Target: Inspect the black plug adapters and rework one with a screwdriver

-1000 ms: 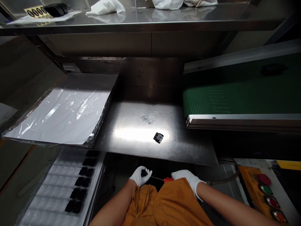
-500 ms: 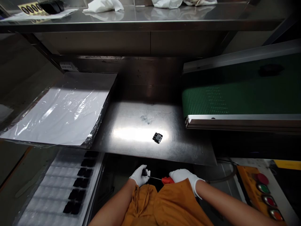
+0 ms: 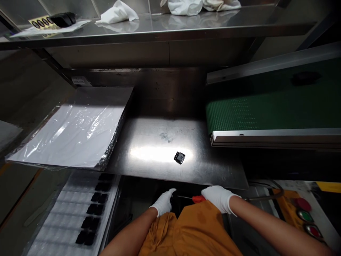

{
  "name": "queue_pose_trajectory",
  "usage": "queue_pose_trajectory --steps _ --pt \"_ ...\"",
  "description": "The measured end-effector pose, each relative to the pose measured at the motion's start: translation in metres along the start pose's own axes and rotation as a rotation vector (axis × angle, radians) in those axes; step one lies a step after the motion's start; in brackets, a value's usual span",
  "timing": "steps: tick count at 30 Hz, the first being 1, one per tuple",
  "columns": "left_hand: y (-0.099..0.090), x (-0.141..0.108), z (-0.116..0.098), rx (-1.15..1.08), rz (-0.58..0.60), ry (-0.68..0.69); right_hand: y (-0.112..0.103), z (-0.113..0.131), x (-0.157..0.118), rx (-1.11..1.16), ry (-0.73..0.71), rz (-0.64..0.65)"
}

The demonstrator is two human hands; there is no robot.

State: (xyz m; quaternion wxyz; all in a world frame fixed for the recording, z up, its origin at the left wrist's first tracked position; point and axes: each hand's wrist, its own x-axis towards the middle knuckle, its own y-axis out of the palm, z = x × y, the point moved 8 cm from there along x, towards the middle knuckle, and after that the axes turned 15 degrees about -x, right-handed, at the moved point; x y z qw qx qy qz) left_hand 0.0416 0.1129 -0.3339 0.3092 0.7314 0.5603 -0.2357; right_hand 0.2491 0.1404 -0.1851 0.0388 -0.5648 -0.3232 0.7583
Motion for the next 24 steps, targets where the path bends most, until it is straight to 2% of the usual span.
queue_pose_trajectory --steps 4,15,18,24 --pt "0.006 -0.003 -0.014 0.059 0.067 0.080 0.005 0.002 -0.001 0.010 -0.030 -0.003" --pt "0.008 -0.001 -0.021 0.040 0.037 0.124 0.013 0.002 0.006 0.009 -0.009 -0.036" --pt "0.005 0.002 -0.012 -0.028 -0.039 0.050 0.013 0.003 0.004 0.014 -0.029 -0.029" --pt "-0.003 0.001 0.017 -0.328 -0.188 -0.267 0.008 0.015 -0.003 0.020 -0.039 -0.044"
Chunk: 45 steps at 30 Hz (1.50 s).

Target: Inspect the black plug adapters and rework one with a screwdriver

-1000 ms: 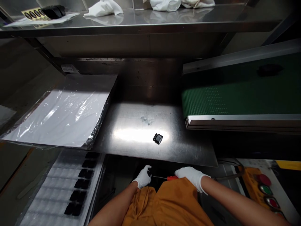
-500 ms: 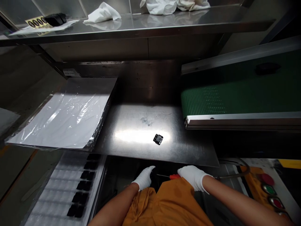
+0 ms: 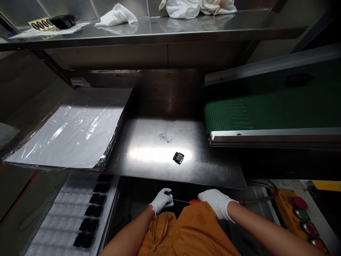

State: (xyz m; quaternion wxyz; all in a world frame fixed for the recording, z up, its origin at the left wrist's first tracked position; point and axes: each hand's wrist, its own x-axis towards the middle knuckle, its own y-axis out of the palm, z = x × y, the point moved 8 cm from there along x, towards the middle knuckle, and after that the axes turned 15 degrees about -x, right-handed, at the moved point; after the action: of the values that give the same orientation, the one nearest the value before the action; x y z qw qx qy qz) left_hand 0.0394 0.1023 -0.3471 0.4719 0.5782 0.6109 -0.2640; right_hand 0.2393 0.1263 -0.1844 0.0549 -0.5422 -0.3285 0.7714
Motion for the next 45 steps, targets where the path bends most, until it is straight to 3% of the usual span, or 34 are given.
queue_pose_trajectory --steps 6,10,18,25,32,37,45 --pt "-0.002 -0.016 0.002 -0.336 0.066 -0.242 0.001 0.006 0.002 0.005 0.007 0.014" --pt "0.001 -0.026 0.002 -0.452 0.127 -0.327 0.006 0.001 0.005 0.005 0.017 0.010" --pt "0.000 -0.024 0.007 -0.529 0.011 -0.375 0.001 0.005 0.005 0.020 -0.010 -0.014" --pt "0.004 -0.017 0.009 -0.583 0.016 -0.358 0.001 0.013 0.004 0.042 -0.029 -0.017" --pt "-0.003 -0.025 0.007 -0.644 -0.110 -0.372 0.008 0.007 0.007 0.051 -0.047 -0.037" --pt "-0.007 -0.055 -0.021 -0.714 -0.125 -0.284 -0.013 -0.002 -0.007 0.120 -0.049 -0.123" --pt "-0.024 -0.120 -0.098 -0.842 -0.091 0.054 -0.061 0.000 -0.062 0.380 -0.115 -0.253"
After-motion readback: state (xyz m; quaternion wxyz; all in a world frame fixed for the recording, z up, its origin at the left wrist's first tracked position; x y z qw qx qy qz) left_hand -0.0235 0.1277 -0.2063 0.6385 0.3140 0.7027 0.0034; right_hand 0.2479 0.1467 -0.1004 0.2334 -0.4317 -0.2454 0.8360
